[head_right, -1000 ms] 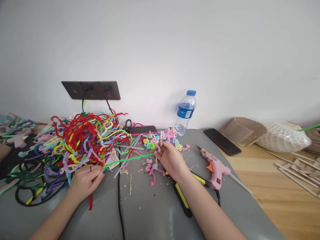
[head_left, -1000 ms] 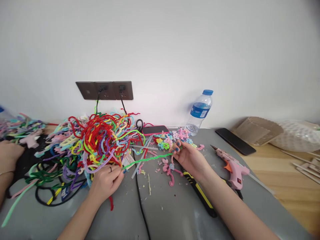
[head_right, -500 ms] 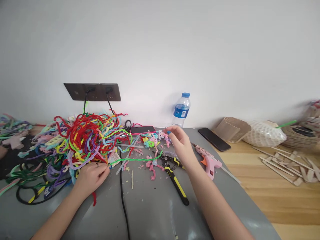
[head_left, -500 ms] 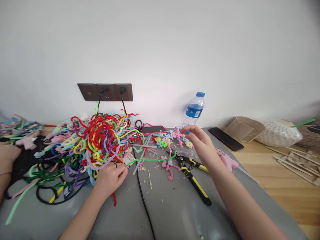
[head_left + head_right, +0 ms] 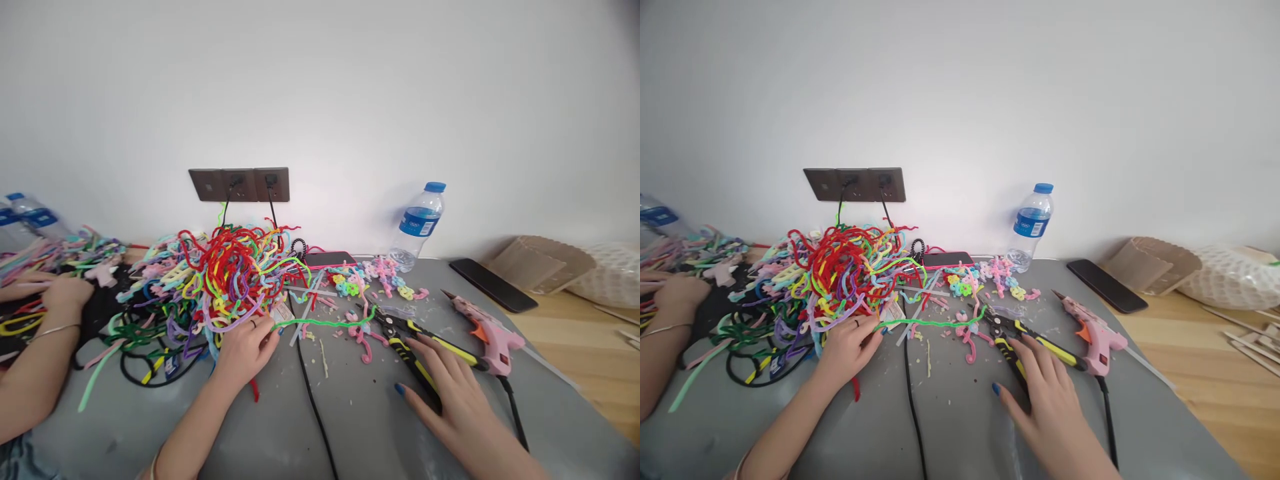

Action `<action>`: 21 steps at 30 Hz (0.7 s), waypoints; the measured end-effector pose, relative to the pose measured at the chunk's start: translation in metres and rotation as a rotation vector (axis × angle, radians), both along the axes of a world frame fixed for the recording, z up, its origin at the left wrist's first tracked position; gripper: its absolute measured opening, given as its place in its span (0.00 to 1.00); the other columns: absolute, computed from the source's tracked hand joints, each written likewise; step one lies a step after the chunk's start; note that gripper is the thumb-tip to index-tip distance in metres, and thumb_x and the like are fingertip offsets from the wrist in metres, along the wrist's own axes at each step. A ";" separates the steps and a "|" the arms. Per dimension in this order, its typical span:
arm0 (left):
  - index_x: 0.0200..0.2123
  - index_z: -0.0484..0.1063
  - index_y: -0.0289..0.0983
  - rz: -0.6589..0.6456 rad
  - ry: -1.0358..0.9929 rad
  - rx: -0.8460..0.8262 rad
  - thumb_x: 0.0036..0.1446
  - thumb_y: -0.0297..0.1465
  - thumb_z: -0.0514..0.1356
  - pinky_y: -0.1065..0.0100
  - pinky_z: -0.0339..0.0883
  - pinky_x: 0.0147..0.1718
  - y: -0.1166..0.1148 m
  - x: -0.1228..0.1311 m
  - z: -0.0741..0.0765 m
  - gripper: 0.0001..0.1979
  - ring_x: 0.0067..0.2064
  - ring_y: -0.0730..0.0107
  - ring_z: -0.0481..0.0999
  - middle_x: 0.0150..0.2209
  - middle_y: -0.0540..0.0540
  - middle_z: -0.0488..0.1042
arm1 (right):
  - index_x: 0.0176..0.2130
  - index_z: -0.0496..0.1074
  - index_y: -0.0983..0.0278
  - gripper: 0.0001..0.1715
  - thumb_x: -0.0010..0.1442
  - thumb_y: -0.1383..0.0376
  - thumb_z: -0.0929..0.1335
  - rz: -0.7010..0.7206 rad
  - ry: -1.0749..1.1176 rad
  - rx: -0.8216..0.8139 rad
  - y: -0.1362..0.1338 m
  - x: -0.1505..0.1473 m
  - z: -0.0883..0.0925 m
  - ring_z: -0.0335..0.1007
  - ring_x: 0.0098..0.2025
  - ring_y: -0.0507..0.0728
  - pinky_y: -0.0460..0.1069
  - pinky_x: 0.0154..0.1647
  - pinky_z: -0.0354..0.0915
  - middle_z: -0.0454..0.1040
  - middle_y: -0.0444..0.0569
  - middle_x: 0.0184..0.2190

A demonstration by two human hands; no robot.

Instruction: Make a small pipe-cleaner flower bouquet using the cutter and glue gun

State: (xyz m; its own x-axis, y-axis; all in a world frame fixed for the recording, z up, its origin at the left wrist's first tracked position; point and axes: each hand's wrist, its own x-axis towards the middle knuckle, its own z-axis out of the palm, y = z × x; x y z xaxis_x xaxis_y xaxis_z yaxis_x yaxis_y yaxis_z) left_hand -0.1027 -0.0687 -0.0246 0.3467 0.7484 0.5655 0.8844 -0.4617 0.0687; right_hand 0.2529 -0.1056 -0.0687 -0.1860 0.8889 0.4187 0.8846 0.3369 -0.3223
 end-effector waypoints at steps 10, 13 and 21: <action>0.41 0.73 0.43 0.199 -0.215 0.253 0.62 0.27 0.53 0.62 0.69 0.42 -0.063 -0.056 0.069 0.10 0.41 0.62 0.77 0.38 0.46 0.78 | 0.58 0.60 0.58 0.24 0.65 0.55 0.60 -0.100 0.089 0.085 -0.006 -0.015 -0.013 0.62 0.60 0.73 0.69 0.56 0.60 0.64 0.60 0.58; 0.35 0.73 0.39 0.720 -0.304 0.198 0.60 0.35 0.55 0.64 0.66 0.30 -0.048 -0.099 0.072 0.08 0.30 0.62 0.76 0.30 0.47 0.77 | 0.58 0.61 0.58 0.23 0.65 0.55 0.60 -0.101 0.117 0.084 -0.007 -0.016 -0.012 0.62 0.60 0.73 0.69 0.57 0.59 0.65 0.60 0.57; 0.32 0.72 0.38 0.730 -0.334 -0.119 0.55 0.34 0.58 0.70 0.59 0.25 -0.006 -0.132 0.043 0.06 0.26 0.67 0.71 0.25 0.50 0.74 | 0.58 0.60 0.58 0.23 0.66 0.56 0.60 -0.105 0.150 0.087 -0.009 -0.018 -0.010 0.60 0.61 0.73 0.69 0.57 0.59 0.64 0.60 0.58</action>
State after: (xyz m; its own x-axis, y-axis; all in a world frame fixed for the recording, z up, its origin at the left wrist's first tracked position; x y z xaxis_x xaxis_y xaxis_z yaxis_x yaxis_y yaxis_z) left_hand -0.2349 -0.0749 0.0182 -0.4258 0.7822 0.4549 0.8836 0.2514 0.3950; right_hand 0.2347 -0.1147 -0.0788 -0.0243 0.8591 0.5112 0.8606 0.2781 -0.4266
